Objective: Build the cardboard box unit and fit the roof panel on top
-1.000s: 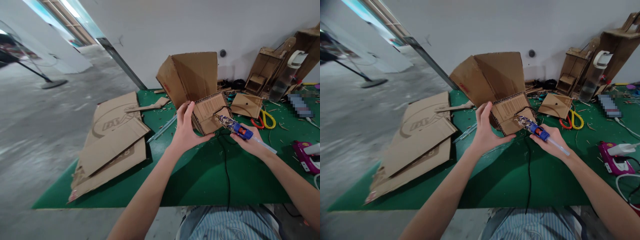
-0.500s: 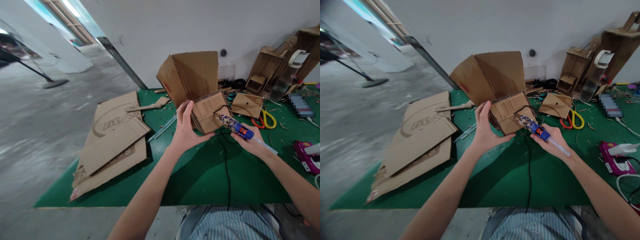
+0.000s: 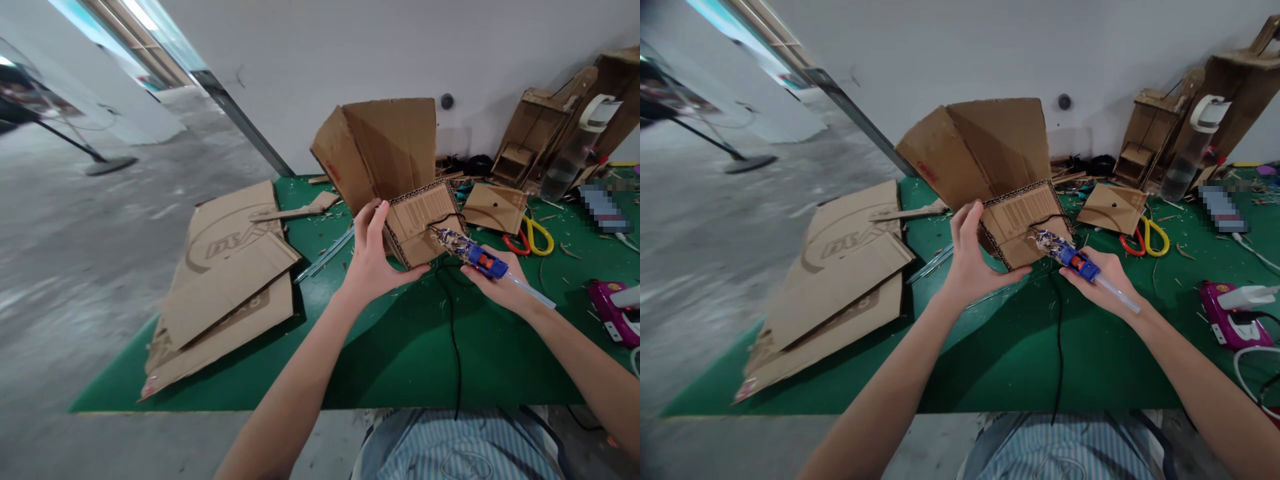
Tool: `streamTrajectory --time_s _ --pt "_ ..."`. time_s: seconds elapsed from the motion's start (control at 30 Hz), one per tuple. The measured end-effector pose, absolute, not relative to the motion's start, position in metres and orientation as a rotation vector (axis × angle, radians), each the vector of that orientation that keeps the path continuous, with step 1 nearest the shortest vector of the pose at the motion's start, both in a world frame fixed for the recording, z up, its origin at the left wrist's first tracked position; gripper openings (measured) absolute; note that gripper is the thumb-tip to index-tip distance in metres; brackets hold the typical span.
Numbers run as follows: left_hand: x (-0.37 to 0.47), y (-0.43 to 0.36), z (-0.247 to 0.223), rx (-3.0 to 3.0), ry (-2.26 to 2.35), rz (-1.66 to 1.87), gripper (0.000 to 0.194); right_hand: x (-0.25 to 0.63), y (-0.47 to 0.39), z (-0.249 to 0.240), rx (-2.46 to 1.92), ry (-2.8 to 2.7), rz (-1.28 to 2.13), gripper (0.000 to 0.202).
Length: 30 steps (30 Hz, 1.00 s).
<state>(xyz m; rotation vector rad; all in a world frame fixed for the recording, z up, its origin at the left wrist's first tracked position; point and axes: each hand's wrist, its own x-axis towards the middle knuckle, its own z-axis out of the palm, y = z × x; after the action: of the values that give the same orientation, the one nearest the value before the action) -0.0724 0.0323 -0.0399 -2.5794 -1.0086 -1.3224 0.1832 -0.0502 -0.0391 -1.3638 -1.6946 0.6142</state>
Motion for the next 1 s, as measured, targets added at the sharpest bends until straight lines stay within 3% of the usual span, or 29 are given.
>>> streamTrajectory --time_s 1.0 --pt "-0.0734 0.0329 -0.0429 -2.6 -1.069 -1.31 0.123 0.1831 -0.0499 -0.0428 -1.36 -1.69 0.603 0.028"
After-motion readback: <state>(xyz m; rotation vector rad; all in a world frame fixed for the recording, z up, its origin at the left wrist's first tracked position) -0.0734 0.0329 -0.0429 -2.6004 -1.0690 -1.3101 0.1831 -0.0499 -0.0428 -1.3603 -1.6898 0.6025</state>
